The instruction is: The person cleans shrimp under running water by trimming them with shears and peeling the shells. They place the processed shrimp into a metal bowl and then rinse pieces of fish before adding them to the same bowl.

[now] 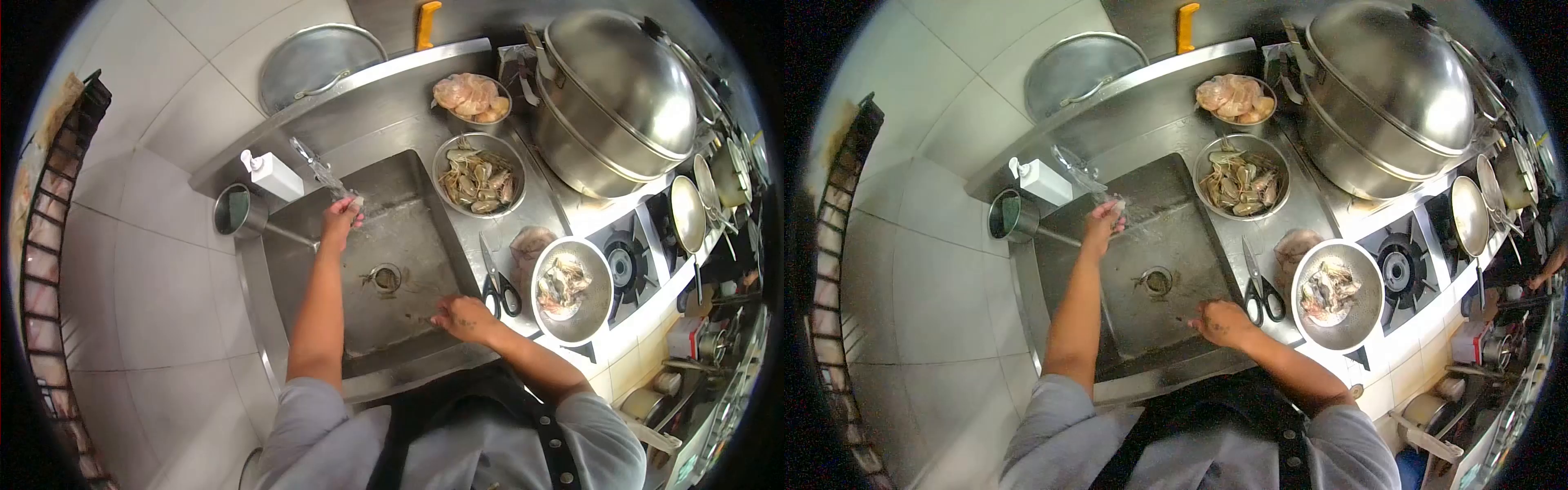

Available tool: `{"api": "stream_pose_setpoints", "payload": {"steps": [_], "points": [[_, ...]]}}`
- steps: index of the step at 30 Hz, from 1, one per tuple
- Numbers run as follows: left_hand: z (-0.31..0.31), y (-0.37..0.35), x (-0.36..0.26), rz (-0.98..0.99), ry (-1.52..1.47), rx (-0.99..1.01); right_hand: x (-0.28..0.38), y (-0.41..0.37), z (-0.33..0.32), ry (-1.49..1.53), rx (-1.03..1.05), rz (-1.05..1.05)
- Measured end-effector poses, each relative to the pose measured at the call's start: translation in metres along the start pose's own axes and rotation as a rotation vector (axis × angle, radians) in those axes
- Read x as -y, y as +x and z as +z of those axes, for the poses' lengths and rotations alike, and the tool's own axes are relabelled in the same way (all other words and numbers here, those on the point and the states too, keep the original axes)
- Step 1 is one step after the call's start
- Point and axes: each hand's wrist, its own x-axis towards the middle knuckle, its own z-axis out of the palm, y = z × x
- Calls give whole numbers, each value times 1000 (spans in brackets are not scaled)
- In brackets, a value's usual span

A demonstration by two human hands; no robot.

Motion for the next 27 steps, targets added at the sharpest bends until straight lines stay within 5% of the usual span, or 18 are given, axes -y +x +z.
{"api": "stream_pose_setpoints", "payload": {"steps": [1,3,6,11,16,19,22,27], "points": [[2,-9,-11,2,6,-2,5,-6,-7,-38,38,-10],[3,-21,-32,-17,493,-35,12,-16,-16,-64,50,-32],[-2,-40,-58,261,615,-67,12,-30,-21,-90,27,-100],[10,-86,-102,287,700,-120,10,-52,-34,-74,-45,-207],[11,-110,-102,325,1138,-91,-13,-66,-35,-173,87,-175],[44,-124,-97,212,1034,-18,-27,-79,-30,-88,-14,-157],[91,-135,-82,38,691,135,-30,-86,-32,-85,112,-58],[206,-180,-83,-27,143,650,-54,-93,-12,-115,145,-147]]}}
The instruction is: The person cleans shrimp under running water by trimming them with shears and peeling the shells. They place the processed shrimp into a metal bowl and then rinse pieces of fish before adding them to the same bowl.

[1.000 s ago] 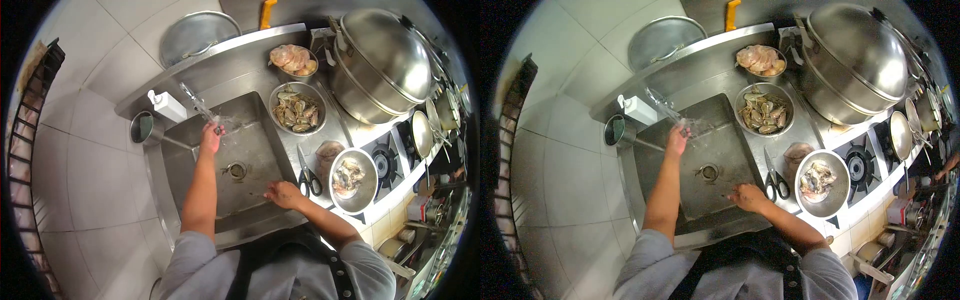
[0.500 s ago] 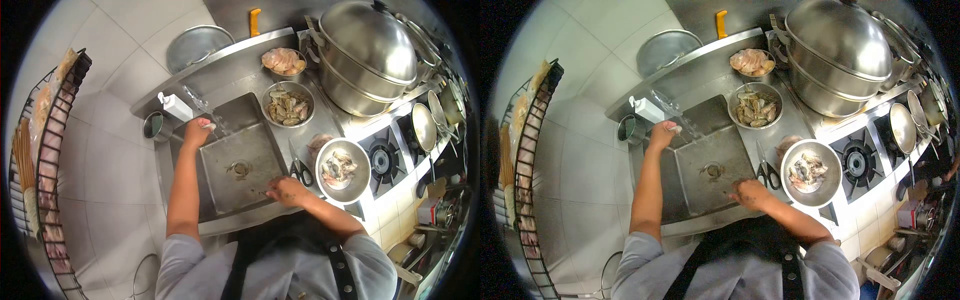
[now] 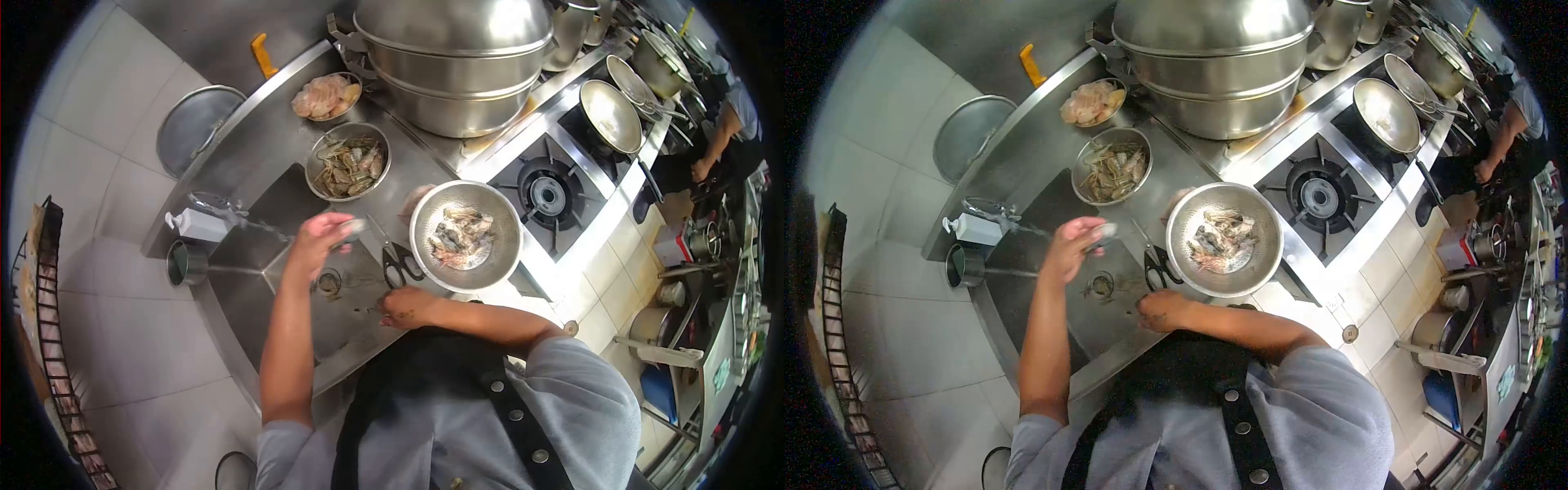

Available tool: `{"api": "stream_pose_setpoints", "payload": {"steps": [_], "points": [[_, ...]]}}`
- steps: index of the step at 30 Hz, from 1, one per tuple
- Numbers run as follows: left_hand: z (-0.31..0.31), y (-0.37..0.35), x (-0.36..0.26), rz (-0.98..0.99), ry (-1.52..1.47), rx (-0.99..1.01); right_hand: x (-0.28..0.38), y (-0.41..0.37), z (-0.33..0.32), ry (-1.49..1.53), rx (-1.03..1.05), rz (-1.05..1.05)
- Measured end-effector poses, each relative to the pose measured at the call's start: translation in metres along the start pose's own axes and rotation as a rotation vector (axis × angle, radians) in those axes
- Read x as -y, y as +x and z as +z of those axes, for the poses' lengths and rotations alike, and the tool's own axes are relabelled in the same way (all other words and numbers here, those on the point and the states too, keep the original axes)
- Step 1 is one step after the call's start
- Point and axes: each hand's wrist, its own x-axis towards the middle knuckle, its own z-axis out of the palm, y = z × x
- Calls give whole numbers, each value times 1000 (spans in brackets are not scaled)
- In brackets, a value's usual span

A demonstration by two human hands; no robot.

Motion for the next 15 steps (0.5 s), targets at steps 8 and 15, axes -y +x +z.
{"api": "stream_pose_setpoints", "payload": {"steps": [8,15], "points": [[42,50,5,-28,231,98,-3,-10,-6,-34,-105,58],[-61,110,5,92,448,-423,-6,-15,10,-31,-208,144]]}}
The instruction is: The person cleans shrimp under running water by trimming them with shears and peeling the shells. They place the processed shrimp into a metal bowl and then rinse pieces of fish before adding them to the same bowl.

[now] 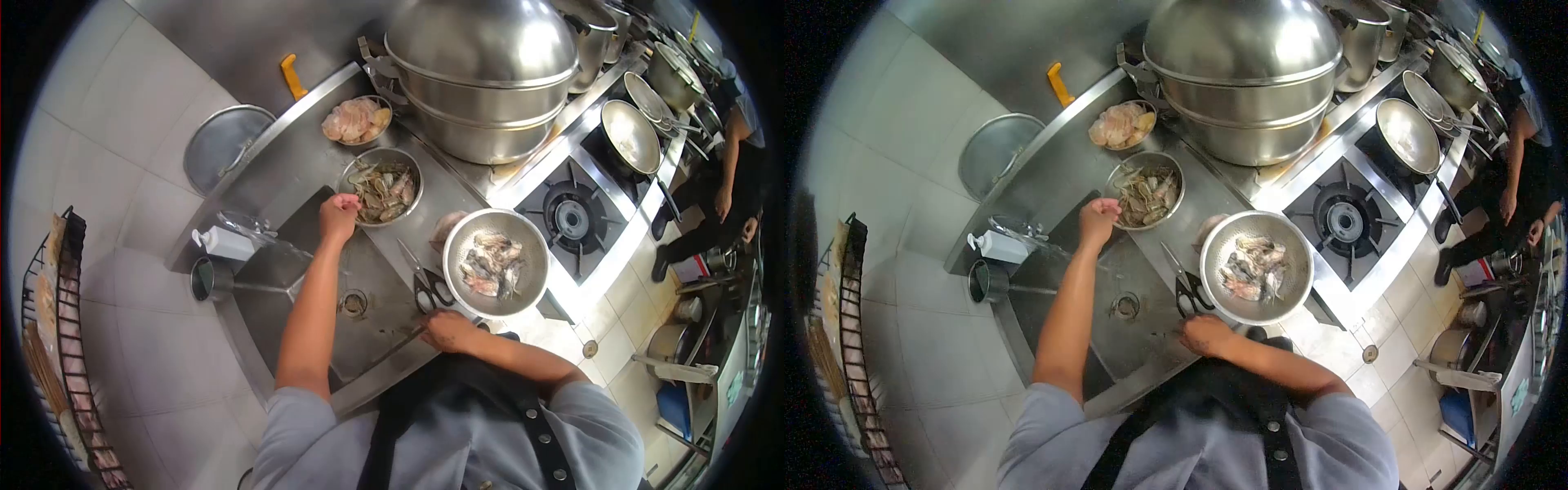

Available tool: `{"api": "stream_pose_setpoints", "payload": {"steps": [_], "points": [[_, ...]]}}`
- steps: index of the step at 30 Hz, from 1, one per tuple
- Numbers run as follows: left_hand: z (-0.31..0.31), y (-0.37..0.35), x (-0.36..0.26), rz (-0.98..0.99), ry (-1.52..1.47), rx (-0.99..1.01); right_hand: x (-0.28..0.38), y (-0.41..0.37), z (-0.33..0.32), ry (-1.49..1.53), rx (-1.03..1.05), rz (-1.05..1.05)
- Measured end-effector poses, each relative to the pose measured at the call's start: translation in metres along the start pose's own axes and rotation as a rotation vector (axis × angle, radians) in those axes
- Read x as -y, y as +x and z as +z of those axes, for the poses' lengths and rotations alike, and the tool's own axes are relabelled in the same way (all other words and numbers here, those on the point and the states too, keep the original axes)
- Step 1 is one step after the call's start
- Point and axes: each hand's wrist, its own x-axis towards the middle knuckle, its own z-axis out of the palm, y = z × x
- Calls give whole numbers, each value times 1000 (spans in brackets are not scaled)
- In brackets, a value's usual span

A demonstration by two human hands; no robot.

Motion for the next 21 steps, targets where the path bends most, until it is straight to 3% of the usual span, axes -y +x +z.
{"api": "stream_pose_setpoints", "payload": {"steps": [2,3,5,9,12,14,15,17,18,19,21], "points": [[-8,41,26,224,320,-166,0,5,6,-83,-84,52],[-8,53,22,233,315,-163,4,8,6,-88,-90,58],[-3,76,16,304,531,-177,12,13,7,-179,-295,190],[18,108,12,248,728,-132,12,34,20,-381,-389,339],[29,132,39,332,1123,-70,11,46,29,-431,-398,442],[24,117,13,192,1203,122,6,48,31,-396,-383,450],[24,124,20,128,1126,168,2,45,32,-364,-373,436],[21,108,10,183,1022,33,4,43,28,-326,-394,475],[16,106,20,352,901,-69,1,43,30,-333,-420,467],[13,110,29,351,901,-63,-1,45,32,-338,-447,447],[2,116,44,233,390,-309,-3,47,33,-382,-453,452]]}}
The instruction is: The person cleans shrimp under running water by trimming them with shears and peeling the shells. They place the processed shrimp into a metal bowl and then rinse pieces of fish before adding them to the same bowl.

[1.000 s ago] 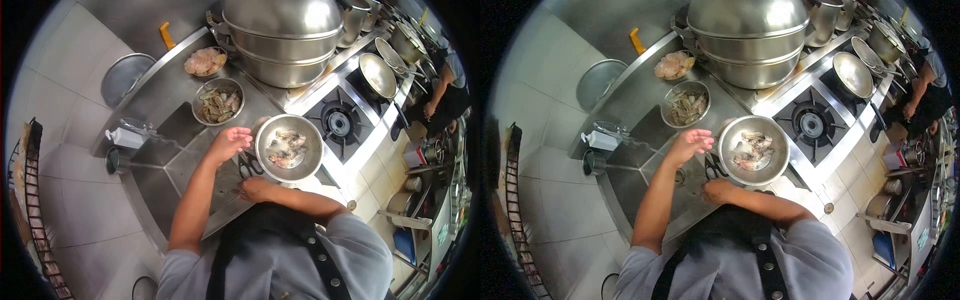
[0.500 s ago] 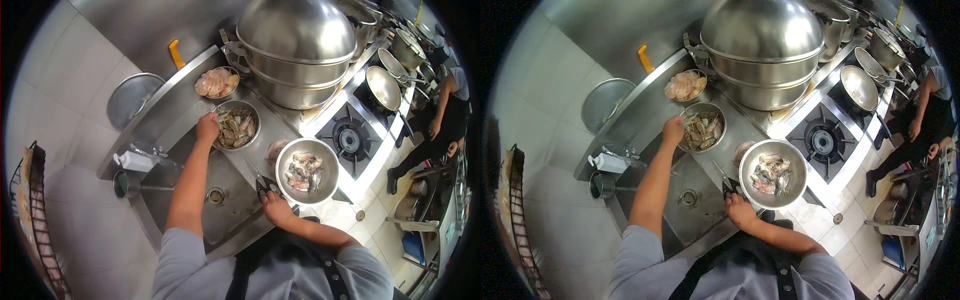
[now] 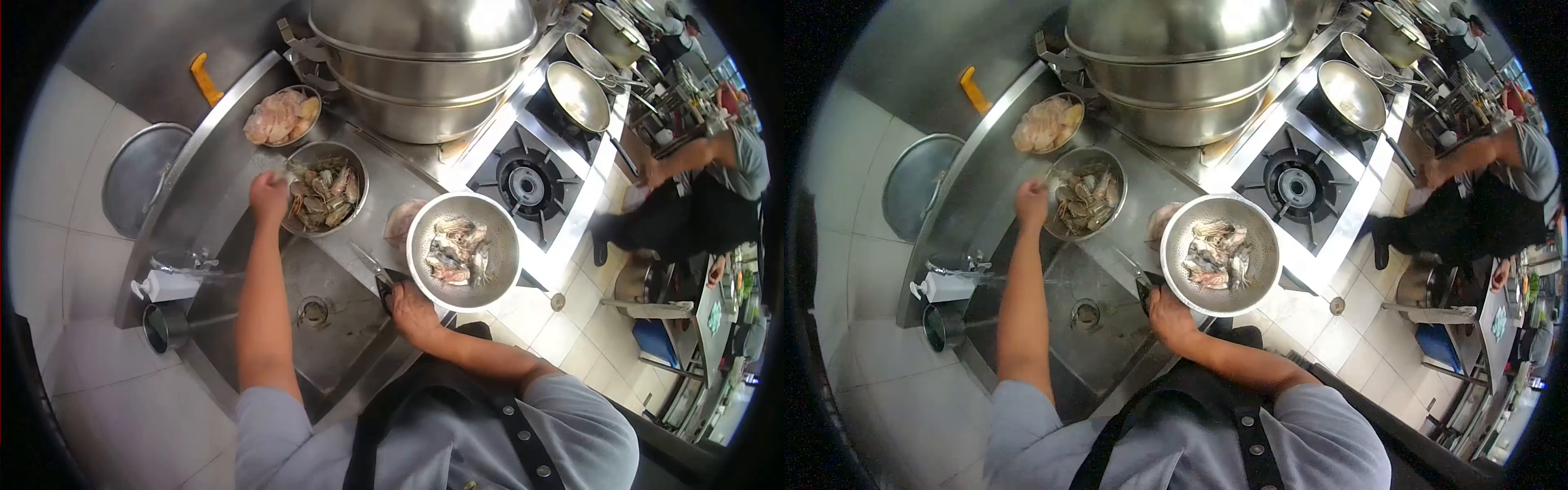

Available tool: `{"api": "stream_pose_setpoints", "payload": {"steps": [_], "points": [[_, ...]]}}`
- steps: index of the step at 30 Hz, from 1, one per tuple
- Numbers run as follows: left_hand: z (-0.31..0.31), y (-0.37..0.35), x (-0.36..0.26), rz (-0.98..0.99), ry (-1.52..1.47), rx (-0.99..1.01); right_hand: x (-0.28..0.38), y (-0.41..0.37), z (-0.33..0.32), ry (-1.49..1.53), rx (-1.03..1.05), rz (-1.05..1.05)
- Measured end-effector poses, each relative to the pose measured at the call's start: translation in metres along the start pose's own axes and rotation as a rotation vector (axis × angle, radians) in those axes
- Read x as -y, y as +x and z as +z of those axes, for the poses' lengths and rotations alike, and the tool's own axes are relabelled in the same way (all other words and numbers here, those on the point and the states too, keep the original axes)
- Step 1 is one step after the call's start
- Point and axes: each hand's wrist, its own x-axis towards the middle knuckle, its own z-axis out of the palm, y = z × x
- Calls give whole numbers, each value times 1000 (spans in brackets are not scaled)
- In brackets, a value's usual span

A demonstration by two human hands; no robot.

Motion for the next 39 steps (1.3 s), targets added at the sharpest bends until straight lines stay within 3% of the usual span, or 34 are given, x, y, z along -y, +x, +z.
{"api": "stream_pose_setpoints", "payload": {"steps": [1,3,5,6,8,9,12,13,15,19,21,25,28,31,34,36,39], "points": [[-12,-5,6,-5,10,-3,2,1,0,-42,-18,1],[-46,-31,29,-359,-850,-180,1,3,1,3,17,32],[-69,-59,89,-546,-1187,-218,-3,7,-1,106,140,78],[-76,-68,119,-552,-1170,-240,-6,5,4,157,115,57],[-90,-86,183,-979,-1219,-93,-5,7,-10,246,281,168],[-96,-86,217,-1053,-1181,-17,-1,9,-24,263,316,177],[-111,-75,225,-1197,-1257,-252,-3,12,-32,340,364,231],[-115,-77,221,-1210,-1260,-268,-1,13,-34,315,388,226],[-120,-83,210,-930,-1411,-105,0,14,-42,281,422,210],[-116,-86,208,-862,-1453,17,0,13,-54,470,492,248],[-117,-92,217,-755,-1489,223,0,10,-64,586,587,268],[-130,-98,205,-901,-1276,79,0,8,-64,699,684,166],[-138,-96,208,-861,-1190,196,10,15,-57,700,666,96],[-138,-98,208,-964,-1092,241,29,22,-57,732,673,84],[-137,-96,210,-863,-942,109,45,29,-61,753,689,77],[-141,-86,210,-865,-1141,102,47,29,-55,756,702,38],[-137,-83,204,-771,-1095,-28,49,29,-45,771,701,-26]]}}
